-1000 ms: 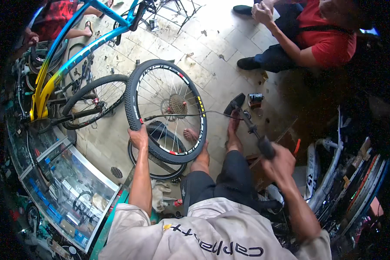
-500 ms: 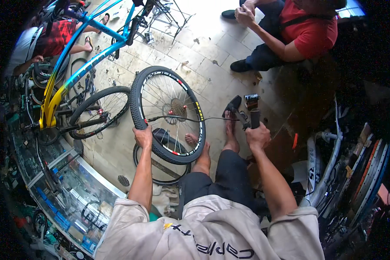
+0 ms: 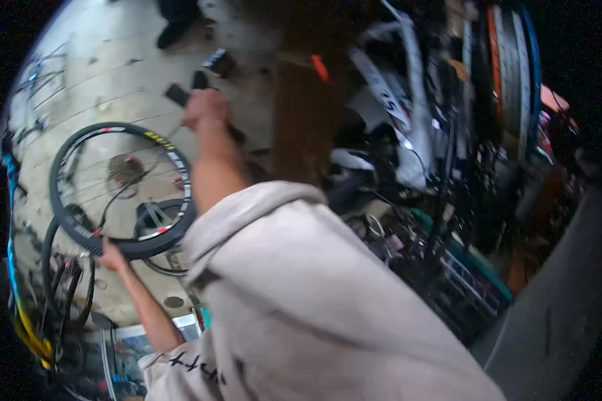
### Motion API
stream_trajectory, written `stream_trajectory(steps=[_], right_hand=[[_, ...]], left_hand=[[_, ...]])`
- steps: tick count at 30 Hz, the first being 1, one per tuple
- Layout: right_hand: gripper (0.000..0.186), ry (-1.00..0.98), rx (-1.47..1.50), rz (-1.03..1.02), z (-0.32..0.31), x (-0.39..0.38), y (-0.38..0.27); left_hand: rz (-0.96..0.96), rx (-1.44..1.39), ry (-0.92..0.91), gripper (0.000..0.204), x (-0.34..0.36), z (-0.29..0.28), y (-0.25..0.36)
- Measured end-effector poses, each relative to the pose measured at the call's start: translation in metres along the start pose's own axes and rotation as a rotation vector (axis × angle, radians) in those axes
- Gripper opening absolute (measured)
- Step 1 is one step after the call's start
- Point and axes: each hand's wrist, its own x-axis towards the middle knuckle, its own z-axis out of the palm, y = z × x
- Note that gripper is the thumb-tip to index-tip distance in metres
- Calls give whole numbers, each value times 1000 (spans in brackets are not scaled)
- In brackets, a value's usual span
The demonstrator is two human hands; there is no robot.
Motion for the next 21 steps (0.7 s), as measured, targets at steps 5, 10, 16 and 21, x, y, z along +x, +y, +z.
stream_trajectory(steps=[5,10,16,21], right_hand=[[39,-180,-110,-135,-13,-17,18],[33,-234,-216,-371,-8,-11,-1],[33,-200,-214,-451,-31,-5,10],[56,-10,174,-68,-46,-51,52]], left_hand=[[121,-272,-43,54,15,1,5],[163,-253,-49,48,14,-5,4],[171,-488,-230,83,18,-16,-12],[-64,-377,-409,72,-6,-38,-12]])
